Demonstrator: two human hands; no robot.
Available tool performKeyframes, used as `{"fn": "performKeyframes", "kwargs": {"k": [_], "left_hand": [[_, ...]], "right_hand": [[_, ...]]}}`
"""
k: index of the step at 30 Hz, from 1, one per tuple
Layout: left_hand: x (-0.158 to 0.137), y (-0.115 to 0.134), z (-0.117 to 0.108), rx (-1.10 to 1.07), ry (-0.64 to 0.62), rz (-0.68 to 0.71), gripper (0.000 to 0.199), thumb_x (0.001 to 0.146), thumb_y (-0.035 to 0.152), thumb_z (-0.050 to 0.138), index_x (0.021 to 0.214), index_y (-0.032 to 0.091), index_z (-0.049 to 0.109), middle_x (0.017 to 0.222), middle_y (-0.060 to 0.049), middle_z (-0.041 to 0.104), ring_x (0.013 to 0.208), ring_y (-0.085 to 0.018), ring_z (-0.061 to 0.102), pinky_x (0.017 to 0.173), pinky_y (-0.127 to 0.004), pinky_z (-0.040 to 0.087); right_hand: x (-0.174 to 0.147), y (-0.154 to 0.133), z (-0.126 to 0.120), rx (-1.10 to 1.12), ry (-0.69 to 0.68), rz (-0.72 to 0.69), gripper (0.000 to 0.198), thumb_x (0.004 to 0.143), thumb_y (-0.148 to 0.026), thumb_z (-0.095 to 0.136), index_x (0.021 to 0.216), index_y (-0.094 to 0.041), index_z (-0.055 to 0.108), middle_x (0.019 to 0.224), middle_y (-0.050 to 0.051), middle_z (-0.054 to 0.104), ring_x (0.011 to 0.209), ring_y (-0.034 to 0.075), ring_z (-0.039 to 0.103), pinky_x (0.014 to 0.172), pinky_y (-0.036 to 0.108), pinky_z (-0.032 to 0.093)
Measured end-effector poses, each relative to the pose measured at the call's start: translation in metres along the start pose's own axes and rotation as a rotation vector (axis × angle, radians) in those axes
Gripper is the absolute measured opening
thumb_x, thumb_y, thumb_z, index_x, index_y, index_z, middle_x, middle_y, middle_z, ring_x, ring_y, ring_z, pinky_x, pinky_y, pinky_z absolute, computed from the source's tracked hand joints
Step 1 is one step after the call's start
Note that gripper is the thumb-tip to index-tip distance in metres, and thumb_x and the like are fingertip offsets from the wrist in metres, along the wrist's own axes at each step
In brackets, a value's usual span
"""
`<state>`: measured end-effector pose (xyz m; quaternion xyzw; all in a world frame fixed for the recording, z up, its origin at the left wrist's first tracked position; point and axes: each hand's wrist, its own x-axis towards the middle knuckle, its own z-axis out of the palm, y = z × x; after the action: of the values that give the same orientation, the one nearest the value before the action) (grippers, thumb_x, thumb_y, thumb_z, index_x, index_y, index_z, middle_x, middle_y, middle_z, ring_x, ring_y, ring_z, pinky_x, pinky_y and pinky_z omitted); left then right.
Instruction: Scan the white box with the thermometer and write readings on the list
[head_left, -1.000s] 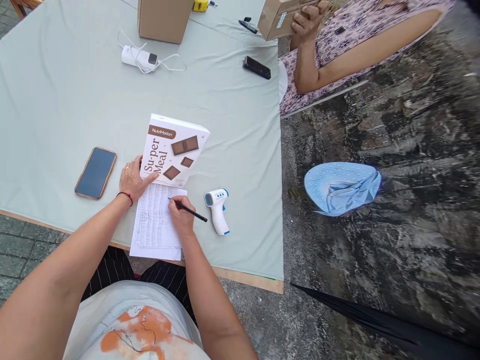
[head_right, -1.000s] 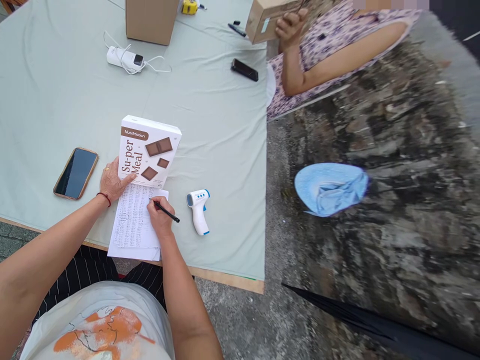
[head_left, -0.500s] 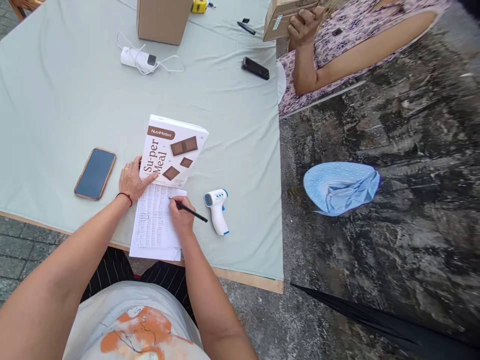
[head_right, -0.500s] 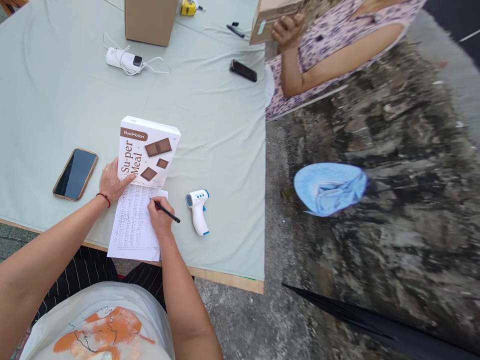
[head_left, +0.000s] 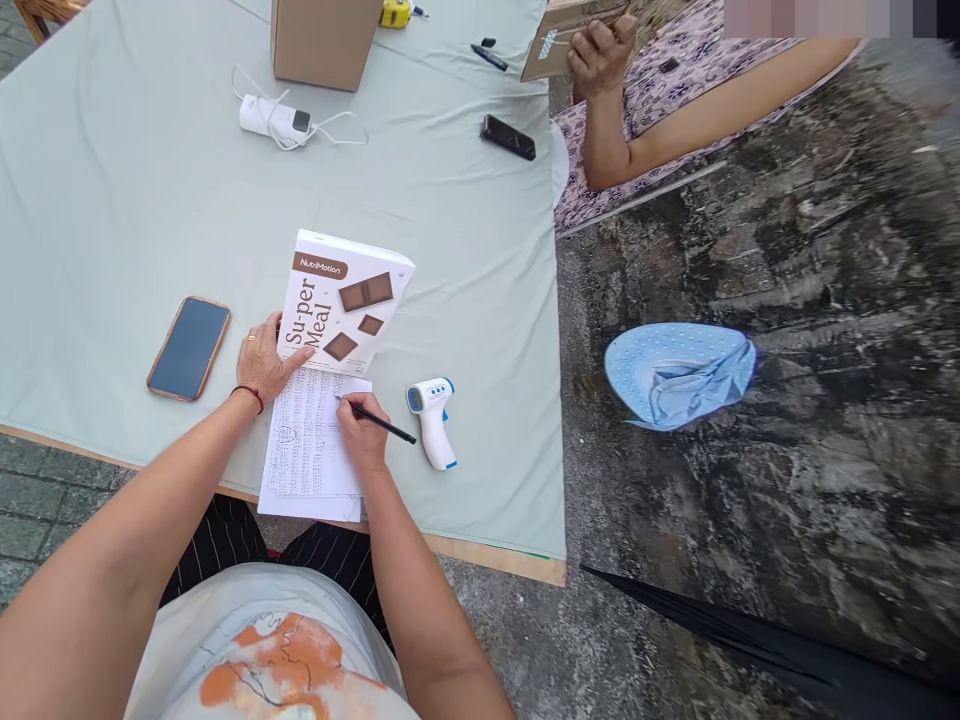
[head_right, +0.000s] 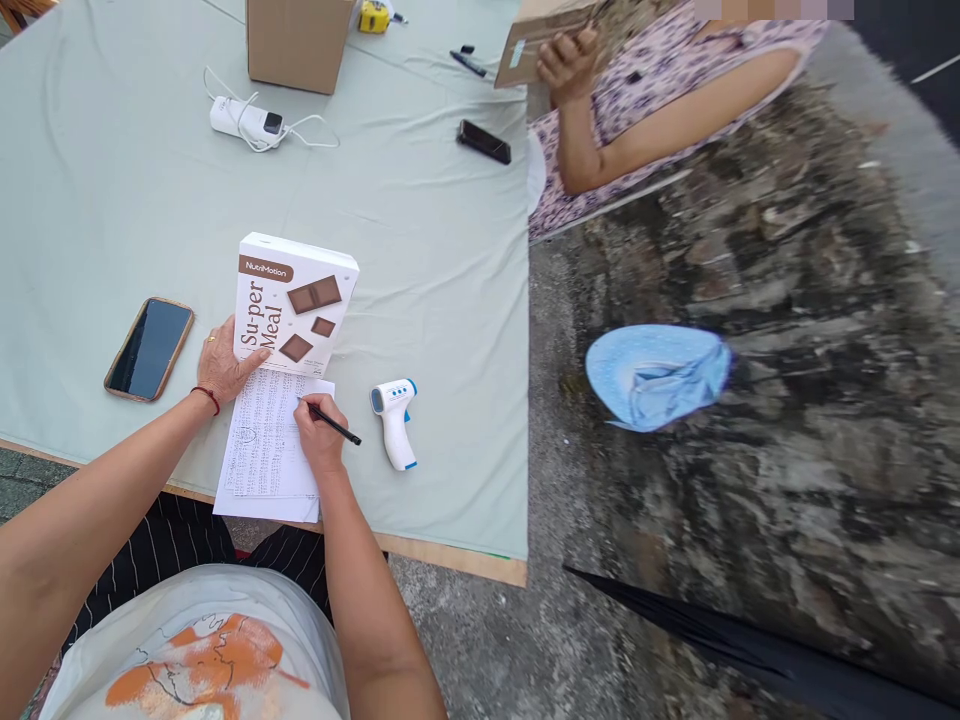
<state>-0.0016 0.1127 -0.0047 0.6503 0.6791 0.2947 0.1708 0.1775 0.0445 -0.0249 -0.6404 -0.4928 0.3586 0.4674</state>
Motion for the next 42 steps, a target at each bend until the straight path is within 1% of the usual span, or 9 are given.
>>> {"fn": "performKeyframes", "kwargs": {"k": [12, 18, 26, 34, 36, 38, 42], "left_hand": [[0.000, 0.002, -0.002, -0.005, -0.012, -0.020, 0.075, 0.082, 0.067, 0.059, 0.136, 0.017, 0.047, 0.119, -0.013, 0.065, 0.113, -0.033, 0.056, 0.096, -0.046, 0.044], [0.000, 0.002, -0.002, 0.000, -0.014, -0.022, 0.075, 0.082, 0.068, 0.057, 0.138, 0.019, 0.046, 0.121, -0.013, 0.065, 0.113, -0.033, 0.056, 0.097, -0.046, 0.043], [0.000, 0.001, -0.002, 0.000, -0.016, -0.014, 0.075, 0.082, 0.069, 0.056, 0.138, 0.020, 0.045, 0.121, -0.013, 0.065, 0.113, -0.033, 0.056, 0.096, -0.046, 0.043], [0.000, 0.003, -0.003, 0.004, -0.014, -0.017, 0.075, 0.082, 0.069, 0.055, 0.137, 0.018, 0.046, 0.119, -0.014, 0.065, 0.112, -0.033, 0.056, 0.096, -0.046, 0.043], [0.000, 0.003, -0.002, 0.002, -0.009, -0.017, 0.074, 0.082, 0.069, 0.056, 0.135, 0.018, 0.047, 0.118, -0.014, 0.065, 0.111, -0.033, 0.057, 0.095, -0.045, 0.044], [0.000, 0.003, -0.002, 0.005, -0.005, -0.020, 0.072, 0.082, 0.068, 0.057, 0.135, 0.019, 0.048, 0.118, -0.013, 0.065, 0.111, -0.033, 0.057, 0.095, -0.046, 0.044], [0.000, 0.002, -0.001, 0.002, -0.019, -0.030, 0.071, 0.081, 0.065, 0.060, 0.135, 0.021, 0.047, 0.119, -0.012, 0.065, 0.112, -0.033, 0.057, 0.096, -0.047, 0.044]], "right_hand": [[0.000, -0.001, 0.000, -0.019, 0.010, -0.005, 0.016, 0.072, -0.038, 0.052, 0.069, -0.022, 0.056, 0.061, -0.003, 0.059, 0.059, 0.015, 0.050, 0.062, 0.031, 0.046], [0.000, 0.000, 0.000, -0.023, 0.015, -0.028, 0.014, 0.072, -0.036, 0.050, 0.067, -0.023, 0.054, 0.058, -0.004, 0.056, 0.058, 0.015, 0.049, 0.061, 0.030, 0.044], [0.000, -0.002, -0.001, -0.024, 0.040, -0.019, 0.013, 0.072, -0.035, 0.050, 0.068, -0.023, 0.053, 0.060, -0.003, 0.057, 0.059, 0.015, 0.049, 0.061, 0.030, 0.043], [0.000, 0.000, 0.000, -0.024, 0.045, -0.047, 0.013, 0.073, -0.034, 0.050, 0.067, -0.023, 0.053, 0.060, -0.003, 0.055, 0.060, 0.016, 0.049, 0.062, 0.031, 0.044], [-0.001, -0.001, -0.002, -0.014, 0.062, -0.050, 0.015, 0.076, -0.036, 0.050, 0.071, -0.023, 0.054, 0.063, -0.002, 0.057, 0.063, 0.016, 0.052, 0.064, 0.031, 0.045], [-0.002, -0.003, -0.007, -0.012, 0.076, -0.074, 0.018, 0.080, -0.039, 0.050, 0.078, -0.022, 0.058, 0.072, 0.000, 0.062, 0.070, 0.017, 0.056, 0.070, 0.032, 0.047], [-0.005, -0.013, -0.018, -0.016, 0.099, -0.182, 0.022, 0.088, -0.042, 0.050, 0.092, -0.023, 0.061, 0.089, 0.004, 0.066, 0.082, 0.019, 0.061, 0.080, 0.035, 0.050]]}}
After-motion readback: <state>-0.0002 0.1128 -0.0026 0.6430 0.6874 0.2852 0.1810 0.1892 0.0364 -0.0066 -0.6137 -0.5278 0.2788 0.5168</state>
